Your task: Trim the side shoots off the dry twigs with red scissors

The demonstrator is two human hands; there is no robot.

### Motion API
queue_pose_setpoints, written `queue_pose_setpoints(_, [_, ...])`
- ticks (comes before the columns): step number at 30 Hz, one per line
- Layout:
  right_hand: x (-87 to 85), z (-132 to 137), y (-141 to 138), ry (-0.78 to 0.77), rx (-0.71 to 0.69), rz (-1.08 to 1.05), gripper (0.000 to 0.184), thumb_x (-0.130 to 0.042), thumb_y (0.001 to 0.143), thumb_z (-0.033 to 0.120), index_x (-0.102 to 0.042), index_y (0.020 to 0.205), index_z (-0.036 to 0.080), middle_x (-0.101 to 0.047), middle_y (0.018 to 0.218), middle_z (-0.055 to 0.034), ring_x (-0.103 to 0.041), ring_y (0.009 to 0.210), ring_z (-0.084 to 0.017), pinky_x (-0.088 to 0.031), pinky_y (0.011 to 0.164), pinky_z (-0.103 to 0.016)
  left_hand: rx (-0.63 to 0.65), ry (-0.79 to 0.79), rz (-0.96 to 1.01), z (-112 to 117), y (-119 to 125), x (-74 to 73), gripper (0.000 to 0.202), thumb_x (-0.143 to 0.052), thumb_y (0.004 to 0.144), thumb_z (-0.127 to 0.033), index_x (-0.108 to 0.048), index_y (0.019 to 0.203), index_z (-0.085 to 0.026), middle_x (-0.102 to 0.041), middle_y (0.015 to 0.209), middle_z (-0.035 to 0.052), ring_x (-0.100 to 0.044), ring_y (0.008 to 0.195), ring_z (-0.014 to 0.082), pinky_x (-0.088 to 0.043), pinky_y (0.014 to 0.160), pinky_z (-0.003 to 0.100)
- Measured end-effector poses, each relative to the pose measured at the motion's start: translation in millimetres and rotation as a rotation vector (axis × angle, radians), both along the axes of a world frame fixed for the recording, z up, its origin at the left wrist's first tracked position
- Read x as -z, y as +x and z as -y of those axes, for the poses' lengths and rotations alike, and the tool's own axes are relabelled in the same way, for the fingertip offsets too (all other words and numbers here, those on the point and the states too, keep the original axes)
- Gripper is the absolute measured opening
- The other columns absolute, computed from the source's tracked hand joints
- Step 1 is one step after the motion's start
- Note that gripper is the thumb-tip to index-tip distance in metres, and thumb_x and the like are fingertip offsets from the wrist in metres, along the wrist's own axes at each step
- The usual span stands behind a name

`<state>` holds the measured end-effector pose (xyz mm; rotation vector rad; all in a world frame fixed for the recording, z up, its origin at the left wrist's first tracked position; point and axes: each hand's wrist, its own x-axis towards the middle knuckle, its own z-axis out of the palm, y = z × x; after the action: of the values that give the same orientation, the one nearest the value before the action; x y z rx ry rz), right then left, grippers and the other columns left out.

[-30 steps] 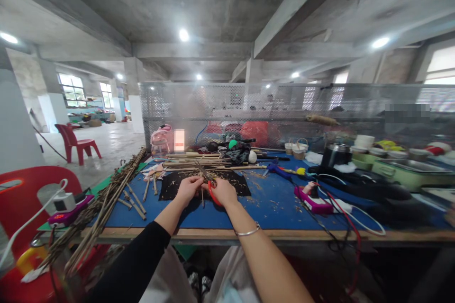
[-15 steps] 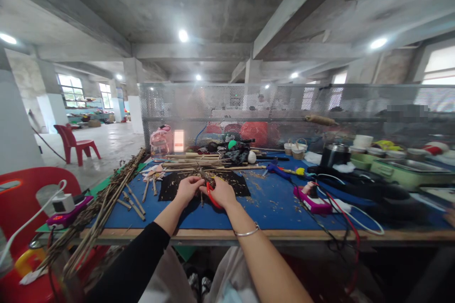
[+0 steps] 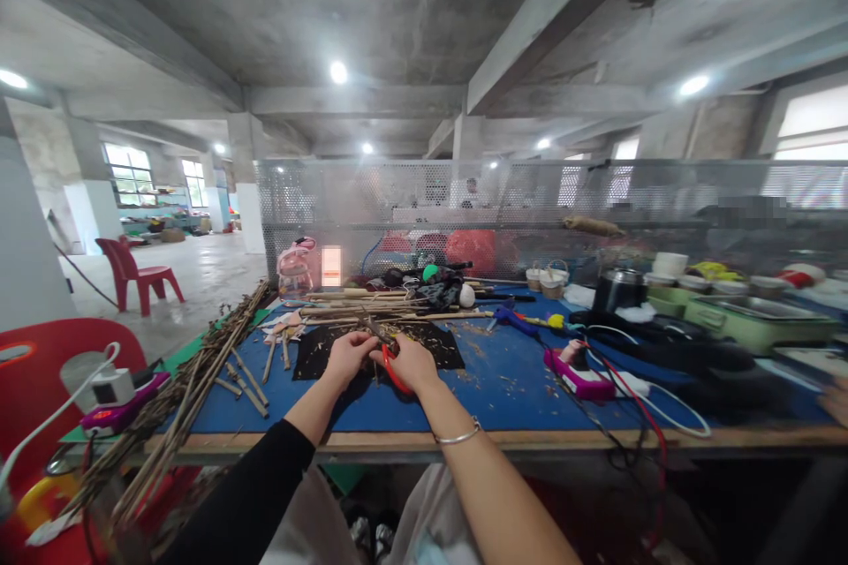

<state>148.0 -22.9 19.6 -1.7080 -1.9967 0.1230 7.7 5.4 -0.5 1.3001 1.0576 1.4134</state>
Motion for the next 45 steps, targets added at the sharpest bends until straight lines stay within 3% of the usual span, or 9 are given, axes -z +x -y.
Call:
queue_pose_setpoints(8, [1.6,-2.4,-1.2,-0.019,0.007,0.004,0.047,-0.046,0.070,0.065,-0.059,0.084,0.022,-0.065,0.080,-0.0046,-0.060,0.075,-0.019,-0.035,0.059,-0.024,-0.012,-0.007,0.003,-1.4,-1.5,1.4,0.035,-0.070,0.056,-0.042,-0.060,0.068,-0.011,-0.053,0.049,-0.0020,-0.039,0.036,0.0044,-0.030,0.034,0.018])
queue_pose_setpoints(19, [0.7,-3.5,-0.4,-0.053,0.063,0.066,0.051,-0.045,0.069,0.068,-0.060,0.081,0.021,-0.066,0.084,-0.0078,-0.061,0.080,-0.022,-0.039,0.064,-0.027,-0.015,-0.048,0.036,2.7,-1.2,-2.0,0.033,-0.067,0.060,-0.042,-0.061,0.070,-0.011,-0.050,0.046,-0.0027,-0.038,0.036,0.0042,-0.029,0.035,0.017])
queue_pose_setpoints(26, [1.9,-0.3,-2.5,-0.026,0.028,0.041,0.051,-0.048,0.068,0.066,-0.057,0.093,0.023,-0.064,0.091,-0.0055,-0.060,0.084,-0.021,-0.039,0.065,-0.026,0.035,-0.046,0.096,4.1,-2.2,-4.5,0.030,-0.063,0.064,-0.041,-0.061,0.068,-0.012,-0.053,0.051,-0.0009,-0.042,0.040,0.0053,-0.031,0.037,0.017])
queue_pose_setpoints(32, [2.9,-1.9,-3.0,0.020,-0.002,0.008,0.041,-0.051,0.071,0.057,-0.056,0.092,0.021,-0.063,0.092,-0.0043,-0.059,0.084,-0.019,-0.037,0.064,-0.024,0.062,-0.036,0.024,4.7,-1.1,-4.6,0.031,-0.062,0.065,-0.041,-0.064,0.071,-0.011,-0.058,0.060,0.0019,-0.043,0.041,0.0048,-0.033,0.036,0.016])
queue_pose_setpoints(45, [3.9,-3.6,-2.8,0.013,-0.005,0.004,0.044,-0.051,0.070,0.059,-0.055,0.091,0.020,-0.062,0.093,-0.0046,-0.058,0.085,-0.020,-0.036,0.065,-0.025,0.072,-0.064,0.017,3.0,-0.8,-1.5,0.030,-0.062,0.066,-0.041,-0.064,0.073,-0.012,-0.060,0.063,0.0023,-0.045,0.043,0.0051,-0.034,0.037,0.015])
